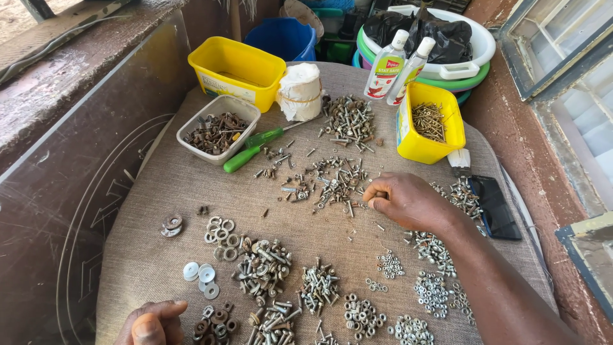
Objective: The person sorts a mixed pile of metal fasteners on a table, separating screws, bolts, and washers into distinct groups by hand. The person repeatedly picks up individual items and places them into corresponding piles.
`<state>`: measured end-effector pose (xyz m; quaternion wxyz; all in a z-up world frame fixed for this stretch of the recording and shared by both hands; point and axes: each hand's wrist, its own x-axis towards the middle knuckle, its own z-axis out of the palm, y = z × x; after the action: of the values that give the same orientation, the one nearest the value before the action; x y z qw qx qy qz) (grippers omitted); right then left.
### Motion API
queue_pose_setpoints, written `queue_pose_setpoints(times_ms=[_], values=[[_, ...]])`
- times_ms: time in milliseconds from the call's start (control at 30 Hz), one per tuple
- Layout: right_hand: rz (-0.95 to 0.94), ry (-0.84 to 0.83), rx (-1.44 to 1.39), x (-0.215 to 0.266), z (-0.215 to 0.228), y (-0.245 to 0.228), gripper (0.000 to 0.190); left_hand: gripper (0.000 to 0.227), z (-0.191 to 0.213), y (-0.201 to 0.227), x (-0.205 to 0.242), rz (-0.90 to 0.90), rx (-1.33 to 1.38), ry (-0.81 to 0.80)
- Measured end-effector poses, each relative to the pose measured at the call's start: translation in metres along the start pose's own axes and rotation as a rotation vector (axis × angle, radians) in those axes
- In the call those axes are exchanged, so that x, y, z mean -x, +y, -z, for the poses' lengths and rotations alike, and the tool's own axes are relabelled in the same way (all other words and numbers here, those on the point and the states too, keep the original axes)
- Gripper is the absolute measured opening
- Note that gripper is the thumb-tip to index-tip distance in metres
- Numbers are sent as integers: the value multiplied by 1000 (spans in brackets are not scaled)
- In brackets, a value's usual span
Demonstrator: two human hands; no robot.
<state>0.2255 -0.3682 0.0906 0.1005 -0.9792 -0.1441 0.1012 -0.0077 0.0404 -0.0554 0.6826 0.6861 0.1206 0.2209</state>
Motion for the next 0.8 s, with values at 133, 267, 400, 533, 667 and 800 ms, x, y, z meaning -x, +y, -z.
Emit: queue_pose_setpoints(times_ms=[133, 267, 400, 533, 667, 800], values=[[64, 30, -36, 0, -7, -3, 10, 69, -2, 3, 0, -2, 4, -19], [121, 5, -56, -7, -14, -2, 16, 65, -21, 31, 1, -64, -57, 82], [12, -54, -164, -3, -6, -6, 30, 61, -27, 43, 2, -87, -58, 103], [-51, -32, -203, 0, -5, -4, 35, 59, -32, 51, 4, -120, -50, 139], [19, 26, -136, 0, -5, -3, 32, 59, -30, 49, 4, -106, -68, 106], [307, 150, -65, -9, -17, -5, 34, 58, -35, 62, 5, -94, -113, 154]])
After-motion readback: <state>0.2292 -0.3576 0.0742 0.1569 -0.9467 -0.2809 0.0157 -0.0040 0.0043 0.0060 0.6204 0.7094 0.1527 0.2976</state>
